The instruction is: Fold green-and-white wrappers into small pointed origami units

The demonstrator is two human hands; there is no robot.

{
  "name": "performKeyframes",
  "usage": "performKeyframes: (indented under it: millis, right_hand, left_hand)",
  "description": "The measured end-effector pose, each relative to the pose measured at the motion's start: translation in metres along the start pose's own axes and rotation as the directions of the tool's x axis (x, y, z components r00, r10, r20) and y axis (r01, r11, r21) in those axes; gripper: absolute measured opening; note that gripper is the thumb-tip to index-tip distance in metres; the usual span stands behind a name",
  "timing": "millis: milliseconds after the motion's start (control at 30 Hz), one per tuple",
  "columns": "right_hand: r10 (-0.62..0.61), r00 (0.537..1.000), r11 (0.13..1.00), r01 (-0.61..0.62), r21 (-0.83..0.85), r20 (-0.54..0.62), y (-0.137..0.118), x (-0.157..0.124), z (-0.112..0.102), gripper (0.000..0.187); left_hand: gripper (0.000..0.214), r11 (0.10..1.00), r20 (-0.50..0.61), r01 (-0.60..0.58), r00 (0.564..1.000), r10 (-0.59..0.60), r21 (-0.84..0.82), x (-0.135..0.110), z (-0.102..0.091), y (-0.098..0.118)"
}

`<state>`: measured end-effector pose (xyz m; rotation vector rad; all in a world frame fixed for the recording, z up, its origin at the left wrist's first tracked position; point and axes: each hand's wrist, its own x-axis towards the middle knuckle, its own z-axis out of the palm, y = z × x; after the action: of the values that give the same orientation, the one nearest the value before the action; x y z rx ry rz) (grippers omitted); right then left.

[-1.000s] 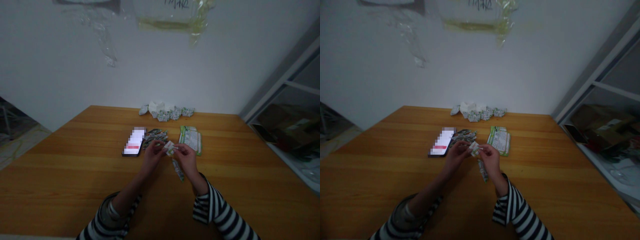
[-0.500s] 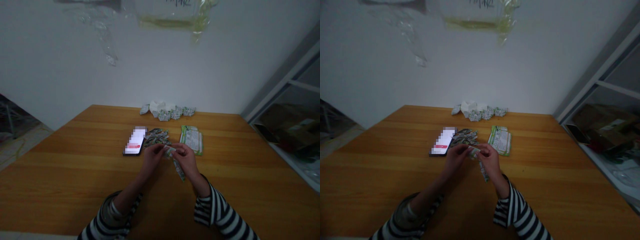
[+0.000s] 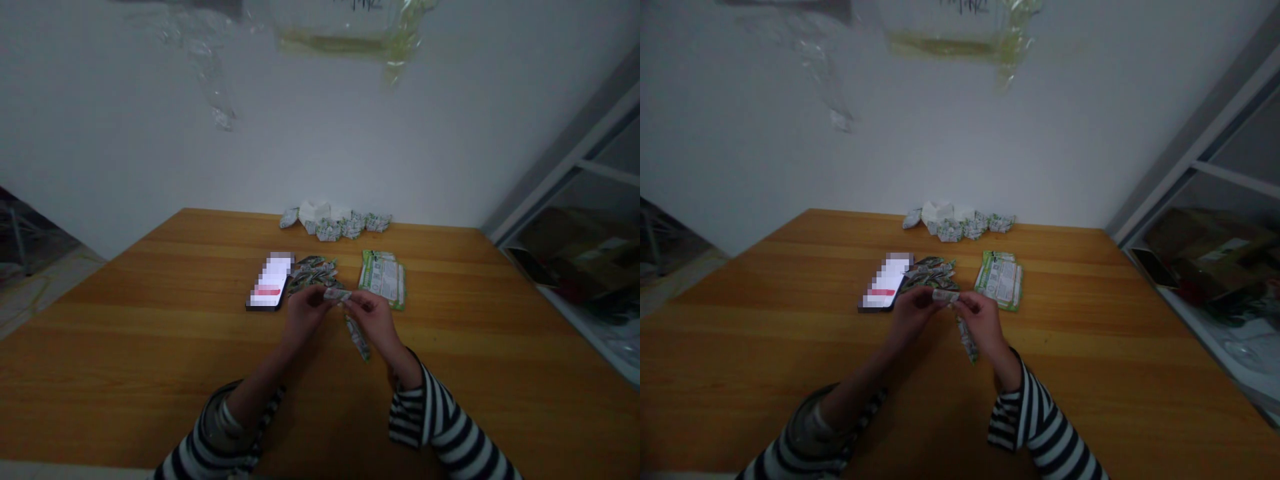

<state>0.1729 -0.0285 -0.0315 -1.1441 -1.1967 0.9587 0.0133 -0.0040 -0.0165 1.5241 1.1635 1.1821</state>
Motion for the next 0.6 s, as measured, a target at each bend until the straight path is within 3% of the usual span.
performKeyframes:
  millis: [100,167,233,367,467,600]
  right_hand:
    - [-0.011,0.996,0.999,0.008,0.036,0.085,-0.003,0.0,0.0,0.016]
    - [-0.002,0.998,1.0,0.001,0.014,0.066,-0.004,-0.001,0.001,0.015]
    - [-0.03,1.0,0.999,0.03,-0.026,0.005,-0.004,-0.002,-0.001,0.011]
    - [-0.224,0.971,0.973,0.218,-0.074,-0.087,-0.005,-0.001,-0.008,0.015]
    - [-0.345,0.932,0.934,0.328,-0.141,-0.115,-0.009,0.001,-0.014,0.018]
    - [-0.459,0.888,0.862,0.439,-0.253,-0.023,-0.015,0.0,-0.021,0.019]
  left_hand:
    - [0.013,0.996,-0.126,-0.044,0.991,0.053,0.079,-0.001,-0.002,-0.002]
    - [0.007,0.99,-0.139,-0.076,0.986,0.092,0.117,-0.004,-0.003,0.001]
    - [0.006,0.985,-0.096,-0.112,0.988,0.125,0.129,-0.007,-0.003,0.007]
    - [0.018,0.988,0.032,-0.149,0.989,0.147,0.039,-0.009,-0.003,0.016]
    - [0.024,0.988,0.083,-0.025,0.996,0.038,-0.154,-0.005,-0.003,0.013]
    - [0.041,0.877,0.165,0.278,0.959,-0.23,-0.392,0.001,-0.004,0.007]
